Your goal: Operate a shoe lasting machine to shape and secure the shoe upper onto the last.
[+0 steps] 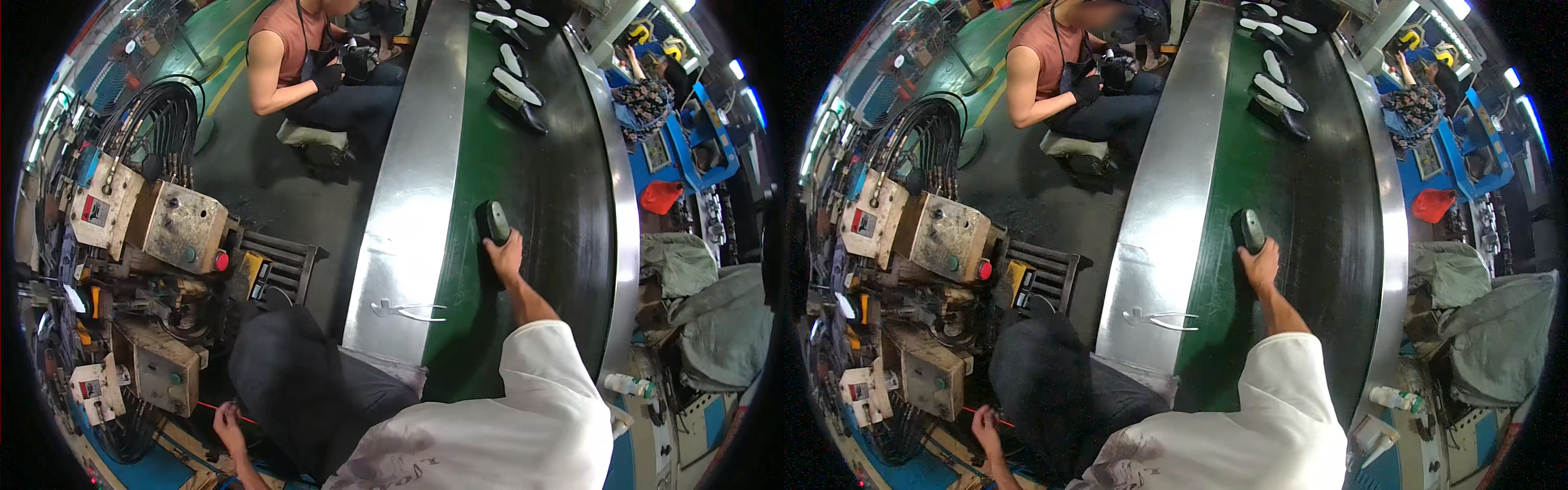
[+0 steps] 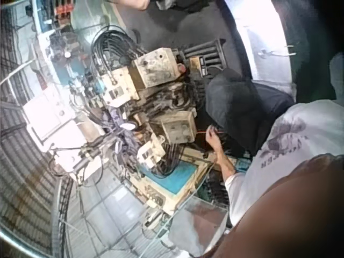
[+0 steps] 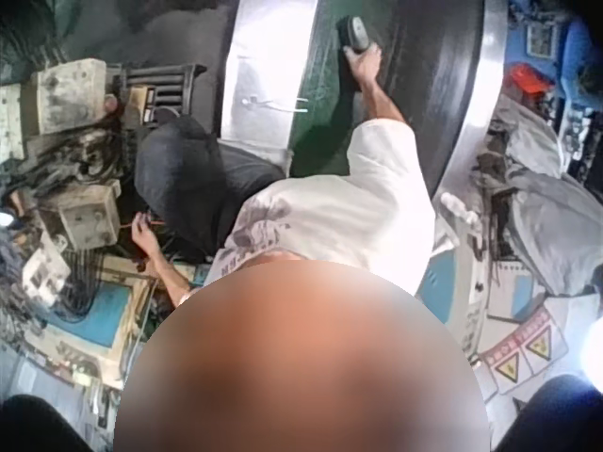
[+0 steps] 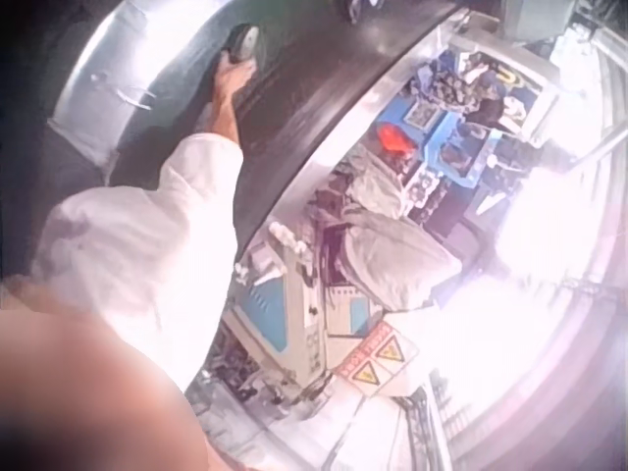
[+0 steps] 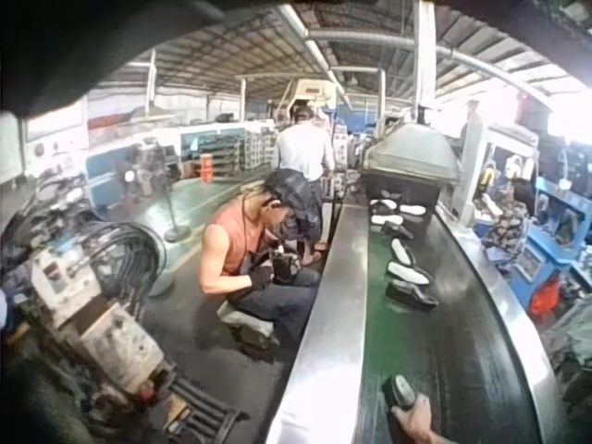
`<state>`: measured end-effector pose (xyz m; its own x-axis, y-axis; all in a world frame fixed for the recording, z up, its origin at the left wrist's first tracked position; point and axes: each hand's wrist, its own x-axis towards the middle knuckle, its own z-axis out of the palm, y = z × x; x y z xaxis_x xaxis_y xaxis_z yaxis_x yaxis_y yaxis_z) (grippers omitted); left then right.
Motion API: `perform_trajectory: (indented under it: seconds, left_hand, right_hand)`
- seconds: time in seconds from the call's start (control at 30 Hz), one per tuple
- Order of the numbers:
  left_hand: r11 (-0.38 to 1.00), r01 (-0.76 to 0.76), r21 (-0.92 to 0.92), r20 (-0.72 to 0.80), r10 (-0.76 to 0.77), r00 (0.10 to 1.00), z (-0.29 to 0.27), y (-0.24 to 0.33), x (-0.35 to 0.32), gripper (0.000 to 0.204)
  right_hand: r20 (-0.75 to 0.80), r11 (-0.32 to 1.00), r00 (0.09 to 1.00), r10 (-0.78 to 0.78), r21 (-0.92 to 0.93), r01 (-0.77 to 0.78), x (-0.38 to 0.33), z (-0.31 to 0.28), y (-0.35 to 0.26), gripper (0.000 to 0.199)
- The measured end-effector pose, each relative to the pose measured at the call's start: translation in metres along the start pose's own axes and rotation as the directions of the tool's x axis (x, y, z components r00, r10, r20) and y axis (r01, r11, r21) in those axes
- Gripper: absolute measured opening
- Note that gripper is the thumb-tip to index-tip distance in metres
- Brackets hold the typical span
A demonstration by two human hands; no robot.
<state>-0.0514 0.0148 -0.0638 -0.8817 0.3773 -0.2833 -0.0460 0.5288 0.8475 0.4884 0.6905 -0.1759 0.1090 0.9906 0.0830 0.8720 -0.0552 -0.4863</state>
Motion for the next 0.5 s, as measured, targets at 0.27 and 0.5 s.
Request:
perform_trajectory:
  seconds: [0.27,0.5]
  left_hand:
    - [0.946,-0.221,-0.239,0.294,0.288,0.912,0.178,0.093,0.018,0.027]
    - [0.793,0.018,-0.609,0.461,0.336,0.821,0.230,0.166,-0.002,0.039]
  right_hand:
    - [0.323,0.916,0.921,0.218,0.258,-0.308,-0.084,-0.045,0.030,0.079]
    - [0.887,0.115,0.175,-0.428,0.245,-0.963,-0.207,-0.072,-0.181,0.087]
